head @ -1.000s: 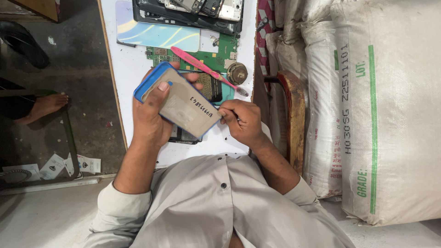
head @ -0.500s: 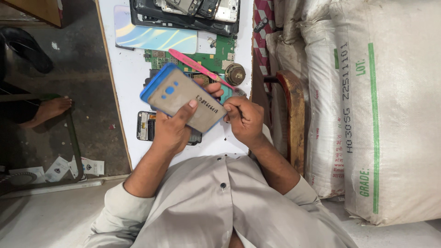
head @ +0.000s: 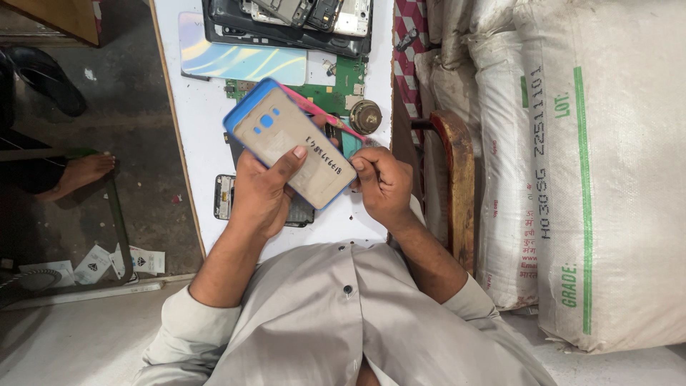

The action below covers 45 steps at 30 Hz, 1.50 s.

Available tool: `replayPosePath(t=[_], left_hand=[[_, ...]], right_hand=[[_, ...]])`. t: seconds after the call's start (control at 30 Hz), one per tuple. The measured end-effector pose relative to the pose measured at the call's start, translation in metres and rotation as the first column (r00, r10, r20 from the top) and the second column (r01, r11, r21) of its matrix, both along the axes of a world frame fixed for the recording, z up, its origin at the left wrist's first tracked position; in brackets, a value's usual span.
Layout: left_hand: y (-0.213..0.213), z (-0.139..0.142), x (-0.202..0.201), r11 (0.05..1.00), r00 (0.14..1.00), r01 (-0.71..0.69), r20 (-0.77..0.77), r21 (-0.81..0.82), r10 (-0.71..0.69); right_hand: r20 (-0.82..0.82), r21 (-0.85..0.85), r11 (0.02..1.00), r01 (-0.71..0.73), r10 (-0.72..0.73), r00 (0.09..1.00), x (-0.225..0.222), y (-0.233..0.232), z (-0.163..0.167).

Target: The person uses a small metal tool to scrape residue from the back of a blue phone case. They repeatedly scrape the same area, flip the case to inspect it, and continue scraping until the clip ends.

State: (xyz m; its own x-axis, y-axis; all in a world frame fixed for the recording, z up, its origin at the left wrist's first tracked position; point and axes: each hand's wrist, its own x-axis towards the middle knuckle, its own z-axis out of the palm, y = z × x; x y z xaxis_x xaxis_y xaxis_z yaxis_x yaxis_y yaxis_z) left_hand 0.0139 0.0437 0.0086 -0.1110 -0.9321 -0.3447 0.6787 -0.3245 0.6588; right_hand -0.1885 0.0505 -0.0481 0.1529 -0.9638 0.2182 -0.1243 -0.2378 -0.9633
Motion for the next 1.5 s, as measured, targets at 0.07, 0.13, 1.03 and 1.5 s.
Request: replayPosePath(t=[0.07, 0.13, 1.03, 1.5], left_hand=[[-0.002, -0.005, -0.001, 0.998, 0.997, -0.046, 0.066, 0.052, 0.042], [-0.002, -0.009, -0.001, 0.996, 0.988, -0.051, 0.152, 0.075, 0.039], [0.011, -0.038, 0.023, 0.936, 0.916, 0.343, 0.248, -0.079, -0.315], [0.008, -0.043, 0.031, 0.928, 0.920, 0.353, 0.226, -0.117, -0.322]], right_hand=[[0.017, 0.008, 1.000, 0.025, -0.025, 1.000, 0.001, 0.000, -0.001], [0.006, 0.030, 0.997, 0.072, -0.073, 0.997, 0.001, 0.002, -0.001], [0.008, 0.026, 0.995, 0.096, -0.096, 0.995, 0.003, 0.000, -0.003], [-0.074, -0.039, 0.996, 0.074, -0.076, 0.994, 0.004, -0.001, -0.003]])
